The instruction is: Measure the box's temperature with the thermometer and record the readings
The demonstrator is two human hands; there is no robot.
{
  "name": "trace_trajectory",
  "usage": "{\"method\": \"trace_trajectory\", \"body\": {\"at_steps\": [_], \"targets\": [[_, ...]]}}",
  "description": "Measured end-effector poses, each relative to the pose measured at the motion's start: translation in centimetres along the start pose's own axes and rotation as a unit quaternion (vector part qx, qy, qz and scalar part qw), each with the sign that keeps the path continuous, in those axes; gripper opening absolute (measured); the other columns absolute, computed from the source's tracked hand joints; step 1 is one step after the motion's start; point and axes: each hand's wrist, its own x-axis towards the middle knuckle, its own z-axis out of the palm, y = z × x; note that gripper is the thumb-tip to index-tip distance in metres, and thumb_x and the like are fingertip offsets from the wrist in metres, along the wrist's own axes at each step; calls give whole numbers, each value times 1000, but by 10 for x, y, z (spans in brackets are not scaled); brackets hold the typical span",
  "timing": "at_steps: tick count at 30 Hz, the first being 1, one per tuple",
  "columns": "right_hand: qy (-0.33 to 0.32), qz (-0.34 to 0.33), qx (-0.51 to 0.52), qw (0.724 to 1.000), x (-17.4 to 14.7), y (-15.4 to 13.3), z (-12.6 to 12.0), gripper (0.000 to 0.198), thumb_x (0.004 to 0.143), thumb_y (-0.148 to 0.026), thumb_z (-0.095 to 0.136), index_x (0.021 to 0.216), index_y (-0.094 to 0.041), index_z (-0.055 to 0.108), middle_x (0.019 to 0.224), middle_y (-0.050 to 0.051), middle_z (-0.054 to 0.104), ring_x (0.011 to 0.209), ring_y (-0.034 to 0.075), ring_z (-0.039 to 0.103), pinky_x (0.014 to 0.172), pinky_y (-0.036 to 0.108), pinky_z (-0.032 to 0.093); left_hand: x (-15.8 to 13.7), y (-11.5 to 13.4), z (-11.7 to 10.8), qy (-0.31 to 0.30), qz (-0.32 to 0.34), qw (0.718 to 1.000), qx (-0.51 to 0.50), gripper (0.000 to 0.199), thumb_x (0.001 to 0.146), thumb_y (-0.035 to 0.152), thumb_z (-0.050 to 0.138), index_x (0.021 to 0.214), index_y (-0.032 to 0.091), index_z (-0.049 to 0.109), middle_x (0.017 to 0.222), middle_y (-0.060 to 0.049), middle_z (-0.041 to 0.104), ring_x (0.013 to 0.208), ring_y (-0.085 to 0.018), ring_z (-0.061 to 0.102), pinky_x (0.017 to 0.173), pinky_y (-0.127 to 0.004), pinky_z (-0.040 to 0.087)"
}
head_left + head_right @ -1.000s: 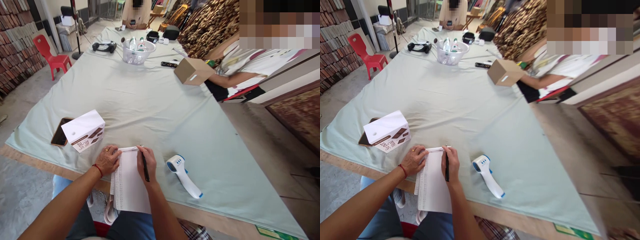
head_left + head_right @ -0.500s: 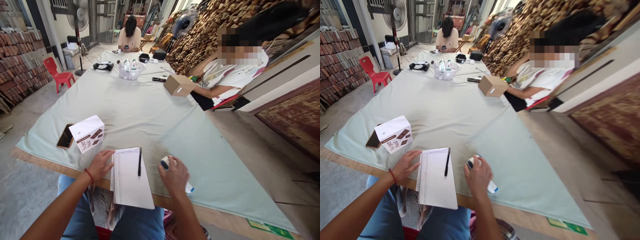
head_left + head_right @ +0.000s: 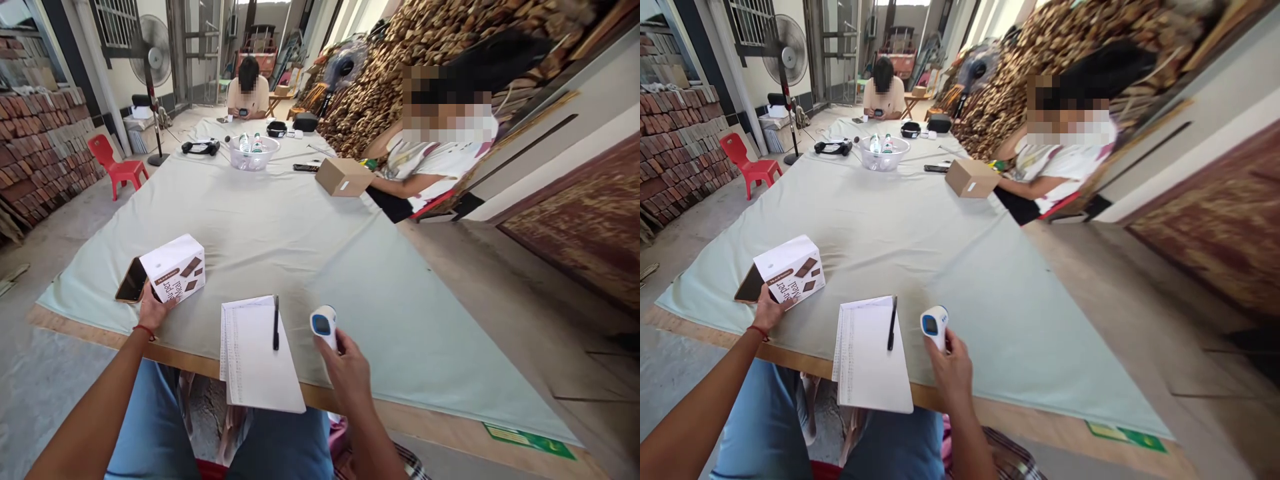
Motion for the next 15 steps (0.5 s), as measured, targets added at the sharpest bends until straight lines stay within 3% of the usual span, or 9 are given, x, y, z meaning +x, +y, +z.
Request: {"method": "trace_trajectory", "body": {"at_steps": [3,6,9,11,15], "targets": [[-52,57,194,978,-26,-38,12,54,63,-60,69,95,-17,66,85,6,68,76,23,61,70,34,49,-7,7,4,-3,-35,998,-48,69,55,48,83,108,15,54,108,-11,68,102,-28,64,91,-46,51],[-133,90,347,924,-50,-78,32,52,64,-60,70,94,-17,65,83,6,69,68,19,60,62,31,49,-20,8,6,-34,-26,997,-67,67,64,55,75,112,14,55,110,-13,69,103,-29,64,91,-44,50],[-221,100,423,873,-68,-106,56,47,69,-61,68,89,-18,63,77,4,67,61,16,57,57,30,47,-29,5,4,-91,13,995,-34,70,69,58,70,121,14,54,114,-12,69,105,-30,63,93,-44,49],[-244,87,417,871,-77,-116,71,41,69,-58,69,77,-19,60,67,1,61,57,15,52,55,28,45,-33,1,3,-114,37,993,-9,69,73,58,66,125,15,52,118,-12,68,106,-30,63,93,-44,49],[-265,31,338,903,-88,-119,96,41,69,-57,68,59,-19,53,56,-1,54,57,15,49,59,29,43,-34,-8,4,-104,104,986,78,58,80,57,58,122,16,55,115,-12,68,106,-29,62,95,-46,46]]}}
